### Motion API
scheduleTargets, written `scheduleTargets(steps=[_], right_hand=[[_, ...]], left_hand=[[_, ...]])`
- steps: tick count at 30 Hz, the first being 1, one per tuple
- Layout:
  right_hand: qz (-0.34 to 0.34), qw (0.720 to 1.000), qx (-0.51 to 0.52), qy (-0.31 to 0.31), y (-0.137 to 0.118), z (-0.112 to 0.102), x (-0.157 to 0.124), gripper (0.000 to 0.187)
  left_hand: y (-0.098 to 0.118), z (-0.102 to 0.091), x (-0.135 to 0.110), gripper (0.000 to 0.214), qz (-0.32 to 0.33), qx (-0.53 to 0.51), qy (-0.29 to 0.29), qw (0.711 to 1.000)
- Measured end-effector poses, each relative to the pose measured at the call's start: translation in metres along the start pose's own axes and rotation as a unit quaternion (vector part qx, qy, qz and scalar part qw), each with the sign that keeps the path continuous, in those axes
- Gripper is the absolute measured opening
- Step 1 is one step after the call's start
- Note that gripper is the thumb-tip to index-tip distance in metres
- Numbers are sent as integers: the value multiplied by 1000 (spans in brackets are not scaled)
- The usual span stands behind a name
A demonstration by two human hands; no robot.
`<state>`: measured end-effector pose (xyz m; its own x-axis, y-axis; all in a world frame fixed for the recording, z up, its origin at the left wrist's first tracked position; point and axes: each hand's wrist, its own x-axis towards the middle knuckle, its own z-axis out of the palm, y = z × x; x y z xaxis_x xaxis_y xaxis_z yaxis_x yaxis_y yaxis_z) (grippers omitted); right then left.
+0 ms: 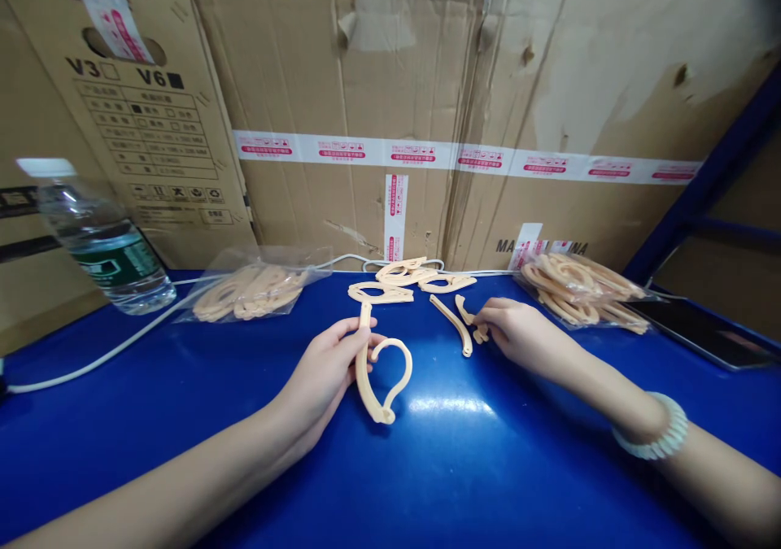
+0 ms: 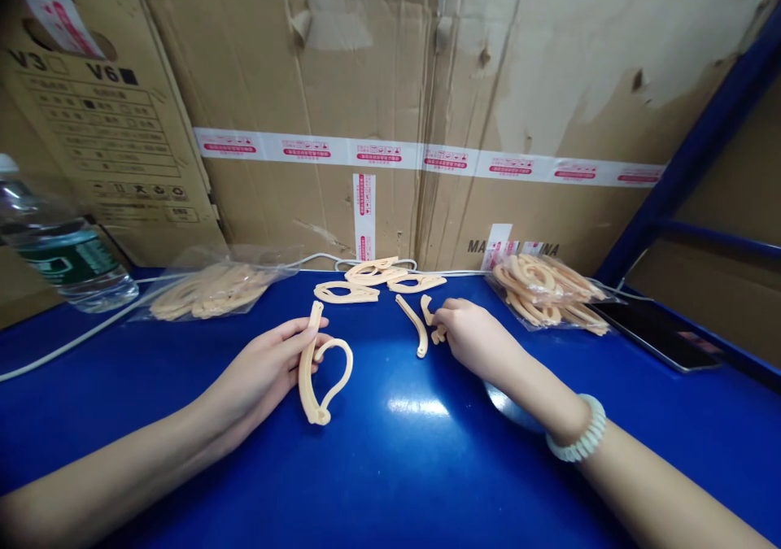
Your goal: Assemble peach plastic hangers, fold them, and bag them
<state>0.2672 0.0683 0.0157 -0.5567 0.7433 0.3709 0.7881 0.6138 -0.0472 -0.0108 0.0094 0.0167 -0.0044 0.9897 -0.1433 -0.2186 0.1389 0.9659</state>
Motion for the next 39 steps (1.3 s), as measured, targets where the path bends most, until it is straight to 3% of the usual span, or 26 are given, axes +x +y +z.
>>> scheduleTargets(steps=[3,5,7,10,14,17,23,25,28,30,31,34,36,37,39], right_hand=[[-39,998,30,44,-22,-9,-3,30],[-120,987,77,73,-44,-15,-7,30],[-212,971,90,55,-67,-19,-13,32],[-264,962,65,22,-92,-17,-21,31],[-258,964,59,31,-101,-6,-25,28],[-224,971,81,4,-99,0,-25,26],[-185,977,103,-8,-97,-2,-25,19],[-168,977,129,-6,-96,-3,-25,17],[-143,977,157,4,-92,-5,-25,16],[-129,978,165,16,-89,-6,-24,16],[-123,978,167,22,-88,-7,-23,15],[-112,979,166,39,-86,-7,-23,14],[-116,980,158,42,-86,-7,-23,13],[-118,980,153,42,-87,-6,-23,14],[-128,980,148,41,-88,-6,-24,15]], left_hand=[[0,1,0,14,-3,-4,9,1000],[-1,2,0,12,-4,-8,13,1000],[-2,3,-1,11,-7,-12,13,1000],[-4,5,-4,9,-10,-20,-3,1000],[-6,10,-9,13,-20,-70,-13,997],[-5,15,-13,18,-46,-129,-3,990],[-1,22,-18,14,-55,-164,1,985],[-1,19,-18,16,-20,-124,4,992],[-3,12,-15,39,108,-20,32,993],[-3,6,-13,49,228,98,57,967],[-3,3,-13,49,291,175,61,939],[-4,-1,-15,43,453,396,-10,798],[-7,-1,-19,41,504,477,-99,713],[-9,0,-20,39,509,498,-138,688],[-14,2,-22,30,493,516,-183,676]])
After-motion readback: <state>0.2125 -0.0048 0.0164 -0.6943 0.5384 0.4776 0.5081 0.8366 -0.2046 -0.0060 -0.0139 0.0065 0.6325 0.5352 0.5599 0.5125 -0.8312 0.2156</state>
